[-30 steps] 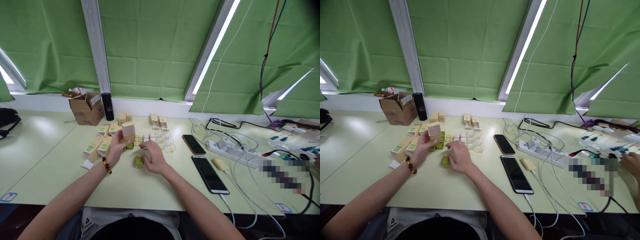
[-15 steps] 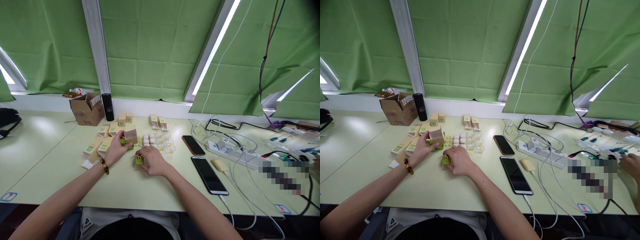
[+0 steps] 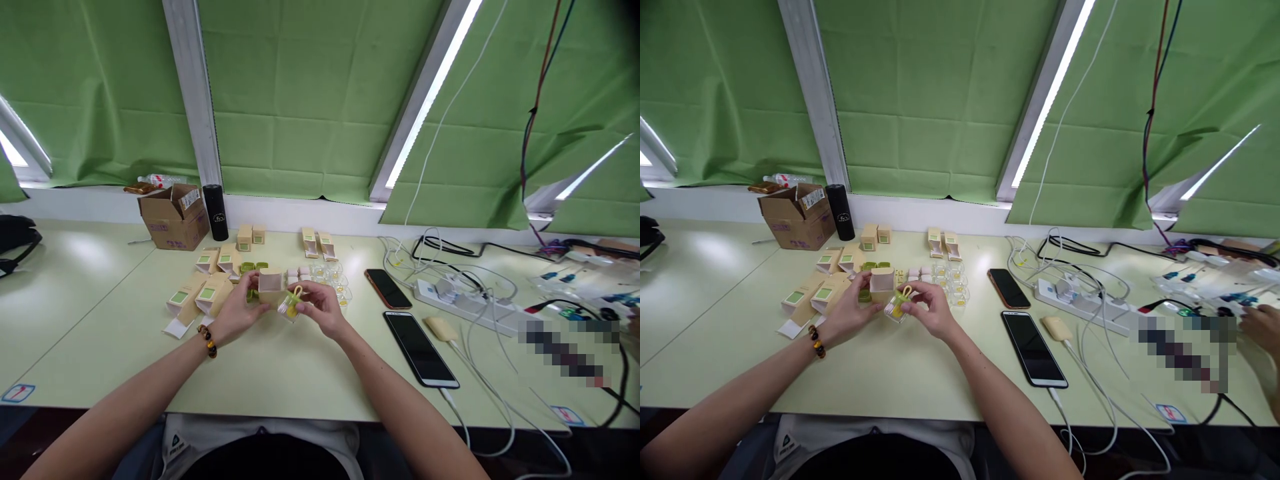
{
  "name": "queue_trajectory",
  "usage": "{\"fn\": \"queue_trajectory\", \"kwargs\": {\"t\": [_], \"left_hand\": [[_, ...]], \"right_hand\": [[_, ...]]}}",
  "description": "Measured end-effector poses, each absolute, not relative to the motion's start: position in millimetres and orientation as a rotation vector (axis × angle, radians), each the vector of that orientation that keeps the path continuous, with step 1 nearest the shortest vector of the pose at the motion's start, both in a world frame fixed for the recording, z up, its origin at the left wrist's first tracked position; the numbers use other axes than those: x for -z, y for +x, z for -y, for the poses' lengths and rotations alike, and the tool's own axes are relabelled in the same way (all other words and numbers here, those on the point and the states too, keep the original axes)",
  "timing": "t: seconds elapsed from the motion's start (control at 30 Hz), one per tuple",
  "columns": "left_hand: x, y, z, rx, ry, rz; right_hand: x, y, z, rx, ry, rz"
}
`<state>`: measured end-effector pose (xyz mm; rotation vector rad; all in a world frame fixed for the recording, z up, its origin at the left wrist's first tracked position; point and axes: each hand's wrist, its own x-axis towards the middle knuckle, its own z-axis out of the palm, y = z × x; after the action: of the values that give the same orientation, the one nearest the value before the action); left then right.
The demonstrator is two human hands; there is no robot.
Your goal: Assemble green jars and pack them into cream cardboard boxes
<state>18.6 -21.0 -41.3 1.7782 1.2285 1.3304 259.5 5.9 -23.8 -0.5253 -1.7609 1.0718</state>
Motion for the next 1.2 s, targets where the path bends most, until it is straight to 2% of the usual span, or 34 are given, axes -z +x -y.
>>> {"fn": "queue_trajectory", "kwargs": {"t": [0.13,0.33,0.57,1.0,1.2], "left_hand": [[44.9,23.8,25.1,-1.208,1.895,-1.212],[52.1,27.4,27.8,-1.053,1.981,-1.284],[54.1,26.9,29.2,-1.082,2.065,-1.32],[46.3,26.8,32.4,-1.183,2.292,-1.111],[56.8,24.4,25.6,-1.258,2.272,-1.182]], "right_hand": [[24.7,257.8,-7.8,-1.197,-0.468,1.467],[25.8,253.2,-7.6,-1.117,-0.534,1.35],[25.4,248.9,-5.0,-1.049,-0.585,1.347],[30.2,245.9,-4.6,-1.063,-0.598,1.41],[29.2,244.9,-1.9,-1.113,-0.581,1.429]]}}
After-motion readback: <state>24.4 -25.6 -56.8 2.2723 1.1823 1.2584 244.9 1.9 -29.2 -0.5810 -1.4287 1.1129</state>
